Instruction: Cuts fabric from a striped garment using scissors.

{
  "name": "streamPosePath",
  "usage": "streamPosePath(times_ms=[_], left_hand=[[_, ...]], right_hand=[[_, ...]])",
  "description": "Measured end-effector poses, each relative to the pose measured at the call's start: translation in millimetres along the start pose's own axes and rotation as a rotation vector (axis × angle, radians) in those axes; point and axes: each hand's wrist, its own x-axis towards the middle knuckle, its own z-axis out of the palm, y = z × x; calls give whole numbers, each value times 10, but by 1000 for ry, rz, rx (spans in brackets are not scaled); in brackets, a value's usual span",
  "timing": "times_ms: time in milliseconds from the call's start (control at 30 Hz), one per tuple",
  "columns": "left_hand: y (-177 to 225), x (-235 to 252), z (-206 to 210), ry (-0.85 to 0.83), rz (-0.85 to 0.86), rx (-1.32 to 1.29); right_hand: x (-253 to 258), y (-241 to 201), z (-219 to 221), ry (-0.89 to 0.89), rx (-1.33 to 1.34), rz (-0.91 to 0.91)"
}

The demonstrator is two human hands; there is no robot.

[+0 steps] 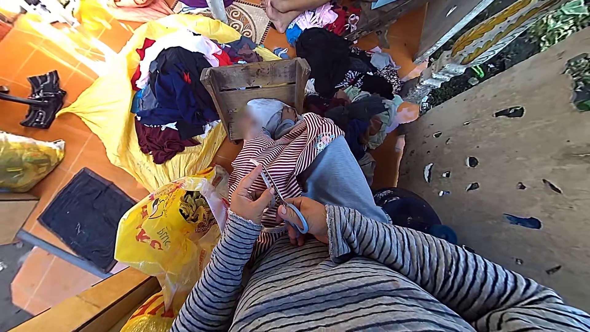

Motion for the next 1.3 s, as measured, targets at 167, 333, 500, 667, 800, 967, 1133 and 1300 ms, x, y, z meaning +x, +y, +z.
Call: streamPosePath(times_ms=[167, 333, 500, 667, 800, 967, 1133, 1300], left_hand=[[-9, -66, -24, -36, -4, -39], [-20, -95, -75, -59, 12, -80], [-19, -103, -173, -83, 19, -73], [0, -146, -244, -173, 1, -27], [55, -152, -320, -192, -20, 2], [59, -163, -397, -214, -38, 53], [135, -197, -436, -273, -44, 137], [155, -228, -502, -295, -50, 178]], right_hand=[[79, -103, -50, -15, 29, 66], [187, -77, -111, -48, -29, 5], [213, -67, -146, -67, -66, -33], [294, -129, -158, -65, -28, 15], [344, -78, -189, -96, -95, -60], [399, -91, -231, -142, -137, -68], [443, -207, -227, -130, -187, -42], [472, -170, -211, -126, -205, -73]])
